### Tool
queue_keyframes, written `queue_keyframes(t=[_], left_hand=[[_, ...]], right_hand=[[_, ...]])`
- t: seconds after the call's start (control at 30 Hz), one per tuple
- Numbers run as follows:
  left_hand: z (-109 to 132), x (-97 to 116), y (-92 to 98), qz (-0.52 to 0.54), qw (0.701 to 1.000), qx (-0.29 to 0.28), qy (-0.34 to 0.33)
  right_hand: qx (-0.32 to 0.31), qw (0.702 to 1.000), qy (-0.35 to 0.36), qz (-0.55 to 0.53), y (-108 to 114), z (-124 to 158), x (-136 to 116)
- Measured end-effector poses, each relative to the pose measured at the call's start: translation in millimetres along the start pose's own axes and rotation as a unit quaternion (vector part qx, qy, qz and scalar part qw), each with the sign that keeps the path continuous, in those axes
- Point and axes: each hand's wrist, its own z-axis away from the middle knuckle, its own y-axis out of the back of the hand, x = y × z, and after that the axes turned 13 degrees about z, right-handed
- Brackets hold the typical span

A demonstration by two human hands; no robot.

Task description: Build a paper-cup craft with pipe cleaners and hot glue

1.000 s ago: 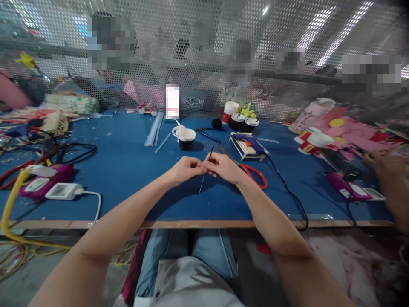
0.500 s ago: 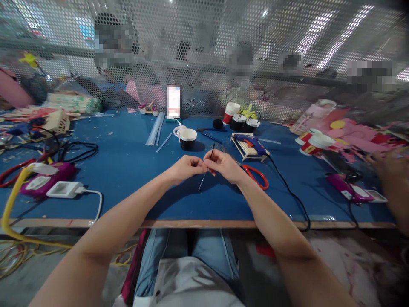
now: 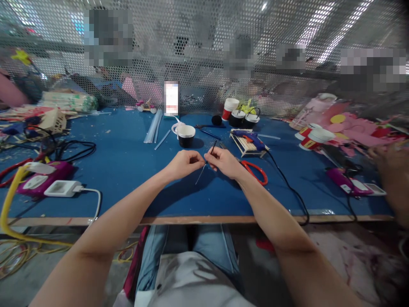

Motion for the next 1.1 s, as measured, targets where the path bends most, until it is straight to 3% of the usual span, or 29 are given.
queue_keyframes(t=[0.33, 0.53, 0.63, 0.9, 1.1], left_hand=[[-1.9, -6.9, -5.5, 0.001, 0.998, 0.057, 0.038], [0.5, 3.1, -2.3, 0.111, 0.991, 0.013, 0.080], [1.0, 7.6, -0.6, 0.171, 0.978, -0.004, 0.121], [0.3, 5.4, 5.4, 0.142, 0.983, -0.017, 0.115], [-1.0, -0.2, 0.0, 0.115, 0.988, 0.031, 0.098]], right_hand=[[0.112, 0.978, 0.027, 0.176, -10.1, 0.1, -8.0], [-0.008, 0.999, 0.019, -0.043, -8.1, 0.5, -4.0], [-0.001, 0.997, 0.028, -0.067, -7.6, 0.5, -2.7], [0.039, 0.998, 0.022, 0.037, -6.0, 0.3, -3.9], [0.105, 0.982, 0.034, 0.150, -9.4, -0.6, -5.4]])
